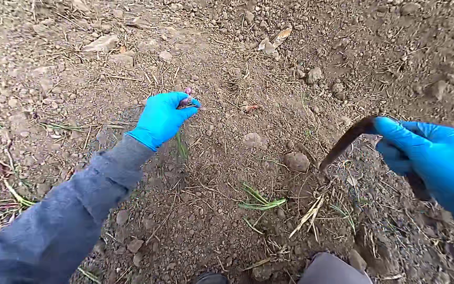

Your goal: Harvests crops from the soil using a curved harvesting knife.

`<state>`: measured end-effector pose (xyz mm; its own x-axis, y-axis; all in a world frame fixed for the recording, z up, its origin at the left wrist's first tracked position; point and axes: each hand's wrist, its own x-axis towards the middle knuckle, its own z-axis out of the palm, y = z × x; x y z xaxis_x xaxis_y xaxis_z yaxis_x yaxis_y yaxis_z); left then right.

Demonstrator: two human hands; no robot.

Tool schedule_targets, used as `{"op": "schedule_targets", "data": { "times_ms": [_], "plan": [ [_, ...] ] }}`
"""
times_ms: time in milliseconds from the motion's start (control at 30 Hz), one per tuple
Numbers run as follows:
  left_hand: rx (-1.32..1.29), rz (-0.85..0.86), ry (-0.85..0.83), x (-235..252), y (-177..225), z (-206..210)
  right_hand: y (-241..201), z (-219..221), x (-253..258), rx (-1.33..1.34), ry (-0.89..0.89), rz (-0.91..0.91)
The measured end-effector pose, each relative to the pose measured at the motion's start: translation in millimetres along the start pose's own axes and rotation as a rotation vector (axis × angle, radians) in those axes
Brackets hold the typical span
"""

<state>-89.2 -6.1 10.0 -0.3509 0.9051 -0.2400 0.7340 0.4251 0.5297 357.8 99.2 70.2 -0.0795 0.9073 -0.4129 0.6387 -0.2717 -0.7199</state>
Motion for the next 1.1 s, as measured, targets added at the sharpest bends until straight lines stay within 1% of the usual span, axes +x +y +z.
{"op": "schedule_targets", "data": {
  "times_ms": [33,67,100,133,167,200,233,267,300,367,400,433,467,533,567,633,667,700,733,767,800,833,867,900,967,1033,1100],
  "plan": [
    [-0.006,0.023,-0.041,22.0,12.2,10.7,-25.1,-10.6,5.6,0.085,-0.021,-0.093],
    [-0.01,0.037,-0.083,42.0,24.9,21.5,-47.7,-20.8,15.4,0.193,-0.088,-0.212],
    [-0.01,0.048,-0.123,60.6,36.8,32.1,-65.1,-30.3,31.9,0.295,-0.207,-0.356],
    [0.0,0.059,-0.16,78.2,47.0,41.7,-76.9,-33.0,52.1,0.38,-0.275,-0.496],
    [0.02,0.065,-0.197,93.5,56.1,50.4,-85.5,-23.1,69.6,0.438,-0.22,-0.608],
    [0.055,0.075,-0.232,107.5,64.4,58.7,-99.3,3.4,79.9,0.506,-0.011,-0.613],
    [0.095,0.078,-0.274,120.7,72.8,65.8,-110.3,32.1,92.4,0.537,0.129,-0.567],
    [0.142,0.078,-0.312,133.0,81.5,72.2,-112.8,61.0,109.3,0.521,0.174,-0.5],
    [0.199,0.076,-0.335,143.9,91.6,77.5,-104.0,91.9,129.8,0.472,0.157,-0.417],
    [0.324,0.089,-0.334,162.4,112.2,87.3,-65.2,157.0,164.9,0.329,0.025,-0.214],
    [0.386,0.09,-0.323,169.9,123.7,93.2,-44.4,182.5,171.7,0.292,-0.042,-0.128],
    [0.439,0.082,-0.308,175.2,133.9,101.3,-31.3,195.7,170.0,0.303,-0.084,-0.064],
    [0.477,0.076,-0.29,178.6,142.9,112.1,-24.7,198.0,165.6,0.317,-0.102,-0.038],
    [0.528,0.096,-0.287,177.5,148.2,147.3,-25.1,174.7,146.3,0.361,-0.109,-0.041],
    [0.548,0.138,-0.294,176.0,143.5,168.4,-31.7,155.7,134.3,0.377,-0.067,-0.08],
    [0.554,0.217,-0.302,169.3,123.6,204.9,-46.0,117.1,103.1,0.379,0.043,-0.231],
    [0.52,0.238,-0.283,169.7,116.7,214.5,-48.2,102.9,87.8,0.37,0.113,-0.314],
    [0.476,0.263,-0.259,171.3,113.9,215.3,-44.8,97.9,75.4,0.37,0.185,-0.363],
    [0.433,0.289,-0.241,171.9,114.5,208.4,-35.7,102.6,68.5,0.35,0.235,-0.354],
    [0.406,0.314,-0.225,172.8,118.2,197.1,-23.1,113.6,68.4,0.297,0.243,-0.276],
    [0.378,0.331,-0.206,175.4,124.2,183.5,-9.8,127.4,74.9,0.232,0.195,-0.16],
    [0.345,0.332,-0.192,177.3,129.4,169.7,-0.4,139.9,84.0,0.182,0.102,-0.047],
    [0.322,0.32,-0.193,178.4,133.0,156.4,1.2,146.2,93.8,0.154,0.021,0.029],
    [0.306,0.301,-0.207,180.7,134.8,143.8,-4.8,145.5,103.7,0.151,-0.029,0.055],
    [0.249,0.264,-0.267,176.1,127.7,125.8,-33.4,124.6,102.0,0.183,-0.027,0.023],
    [0.15,0.254,-0.302,160.4,113.2,116.5,-68.6,94.0,84.6,0.298,0.077,-0.123],
    [0.071,0.244,-0.336,145.2,93.6,115.5,-90.4,84.9,74.4,0.48,0.185,-0.251]
  ]
}}
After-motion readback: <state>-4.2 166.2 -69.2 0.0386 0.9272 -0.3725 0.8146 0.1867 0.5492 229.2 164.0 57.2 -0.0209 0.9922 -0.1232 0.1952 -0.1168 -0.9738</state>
